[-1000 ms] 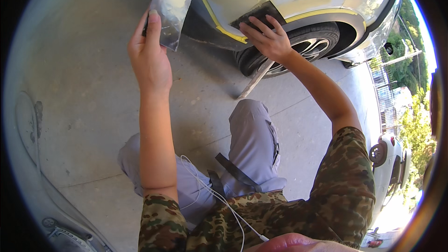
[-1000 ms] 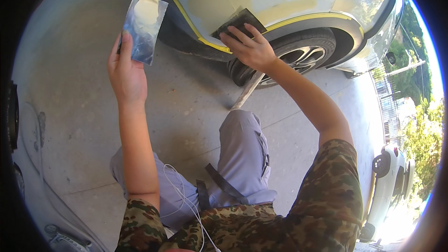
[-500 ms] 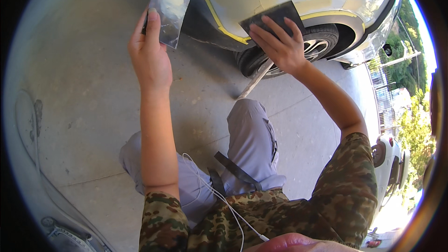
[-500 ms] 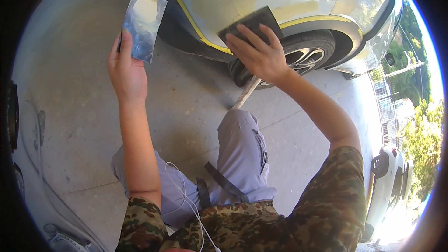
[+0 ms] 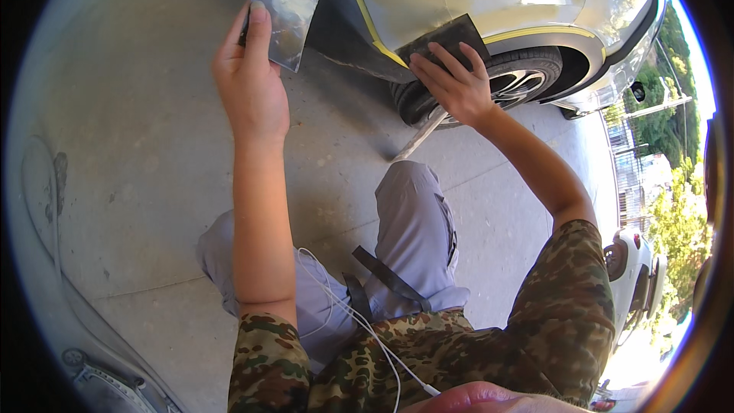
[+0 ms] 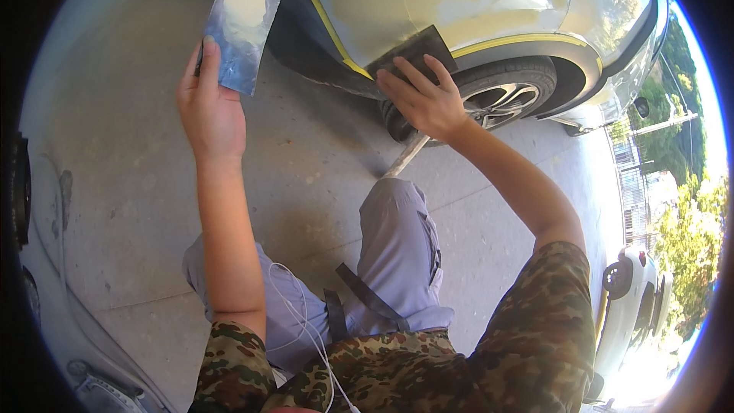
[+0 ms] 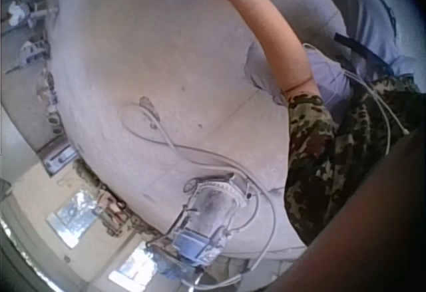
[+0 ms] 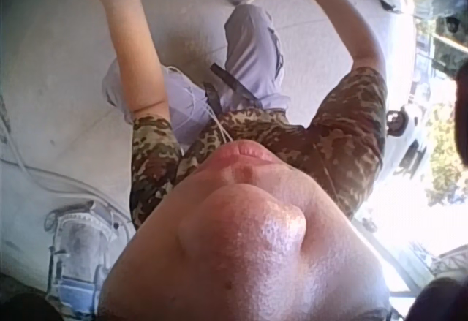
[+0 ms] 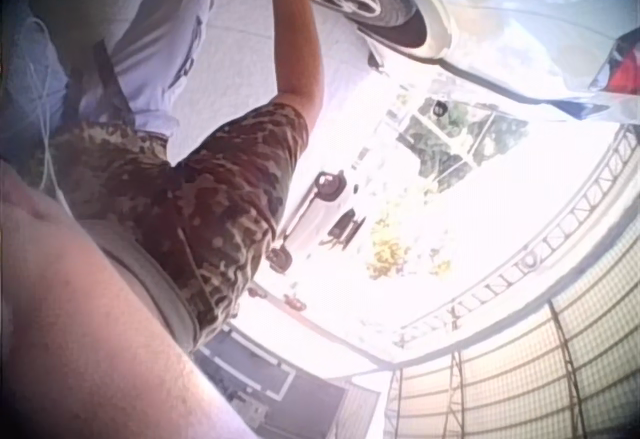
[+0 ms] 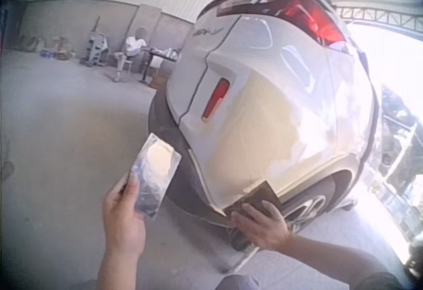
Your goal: The person kneels beside a white car and uses a putty knife to apply body filler to the rear bumper, then smooths it with a sanding block. The person repeatedly applies and sands the filler along the bumper edge.
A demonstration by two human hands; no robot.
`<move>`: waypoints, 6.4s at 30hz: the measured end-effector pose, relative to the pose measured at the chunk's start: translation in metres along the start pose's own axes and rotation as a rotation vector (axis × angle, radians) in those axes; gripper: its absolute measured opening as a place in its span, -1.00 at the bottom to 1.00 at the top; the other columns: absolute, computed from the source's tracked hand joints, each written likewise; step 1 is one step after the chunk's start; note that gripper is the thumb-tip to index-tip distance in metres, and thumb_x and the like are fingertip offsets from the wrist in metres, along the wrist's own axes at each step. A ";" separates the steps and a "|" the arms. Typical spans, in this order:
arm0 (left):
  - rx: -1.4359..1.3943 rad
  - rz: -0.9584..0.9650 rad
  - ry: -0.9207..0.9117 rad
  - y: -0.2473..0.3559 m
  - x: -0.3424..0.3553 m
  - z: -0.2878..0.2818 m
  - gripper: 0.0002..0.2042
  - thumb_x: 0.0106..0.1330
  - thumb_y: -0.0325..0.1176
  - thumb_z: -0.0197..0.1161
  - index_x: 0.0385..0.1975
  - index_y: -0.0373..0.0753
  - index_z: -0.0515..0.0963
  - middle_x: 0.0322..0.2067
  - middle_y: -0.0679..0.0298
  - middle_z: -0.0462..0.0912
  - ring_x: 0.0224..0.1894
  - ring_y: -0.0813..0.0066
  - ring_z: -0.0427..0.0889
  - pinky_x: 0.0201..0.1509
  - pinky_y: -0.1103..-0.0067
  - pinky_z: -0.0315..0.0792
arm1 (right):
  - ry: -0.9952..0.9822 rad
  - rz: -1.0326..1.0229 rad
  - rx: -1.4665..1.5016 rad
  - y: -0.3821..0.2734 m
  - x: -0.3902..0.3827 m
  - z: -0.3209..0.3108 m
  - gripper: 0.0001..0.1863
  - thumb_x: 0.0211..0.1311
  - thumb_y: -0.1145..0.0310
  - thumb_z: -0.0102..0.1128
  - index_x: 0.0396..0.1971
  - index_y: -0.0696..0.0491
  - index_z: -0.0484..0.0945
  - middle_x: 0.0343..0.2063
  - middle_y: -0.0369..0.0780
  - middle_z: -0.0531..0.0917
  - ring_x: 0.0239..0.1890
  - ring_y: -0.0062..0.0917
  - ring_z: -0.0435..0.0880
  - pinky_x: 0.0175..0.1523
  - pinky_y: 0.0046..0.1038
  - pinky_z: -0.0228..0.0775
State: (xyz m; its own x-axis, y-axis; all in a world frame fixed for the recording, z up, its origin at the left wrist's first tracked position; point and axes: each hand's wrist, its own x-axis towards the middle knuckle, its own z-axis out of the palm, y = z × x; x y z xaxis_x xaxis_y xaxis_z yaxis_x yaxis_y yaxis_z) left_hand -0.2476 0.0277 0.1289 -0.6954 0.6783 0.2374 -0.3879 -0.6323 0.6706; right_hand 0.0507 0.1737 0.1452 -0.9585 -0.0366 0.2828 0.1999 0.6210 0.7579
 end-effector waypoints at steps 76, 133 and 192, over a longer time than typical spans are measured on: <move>-0.051 0.048 -0.027 -0.004 0.005 0.004 -0.55 0.64 -0.20 0.16 0.26 -0.49 0.53 0.10 0.19 0.69 0.13 0.53 0.63 0.22 0.58 0.44 | 0.252 0.139 0.032 0.084 0.105 -0.087 -0.67 0.16 0.42 0.29 -0.05 -0.02 0.76 -0.02 -0.34 0.79 0.10 -0.46 0.73 0.15 -0.30 0.54; -0.054 -0.043 -0.086 -0.028 0.008 0.012 -0.62 0.63 -0.25 0.17 0.20 -0.48 0.55 0.14 0.17 0.66 0.19 0.43 0.61 0.30 0.48 0.44 | 0.029 0.092 -0.007 0.080 0.017 -0.042 -0.60 0.22 0.39 0.27 0.08 -0.03 0.75 0.21 -0.35 0.71 0.38 -0.47 0.57 0.46 -0.20 0.33; 0.017 0.313 0.076 0.006 0.002 0.004 -0.66 0.62 -0.29 0.22 0.17 -0.45 0.60 -0.04 0.22 0.73 -0.04 0.62 0.64 0.06 0.66 0.49 | 0.268 0.595 0.384 -0.044 0.018 -0.062 -0.63 0.11 0.62 0.31 -0.07 0.02 0.79 -0.07 -0.25 0.81 -0.05 -0.37 0.79 0.03 -0.38 0.56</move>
State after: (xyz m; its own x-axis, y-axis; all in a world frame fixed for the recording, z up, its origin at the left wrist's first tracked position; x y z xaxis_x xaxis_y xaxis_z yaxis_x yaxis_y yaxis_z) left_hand -0.2487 0.0265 0.1366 -0.8225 0.4218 0.3816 -0.1383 -0.7991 0.5851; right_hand 0.0374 0.0974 0.1536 -0.6194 0.2314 0.7502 0.5358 0.8231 0.1885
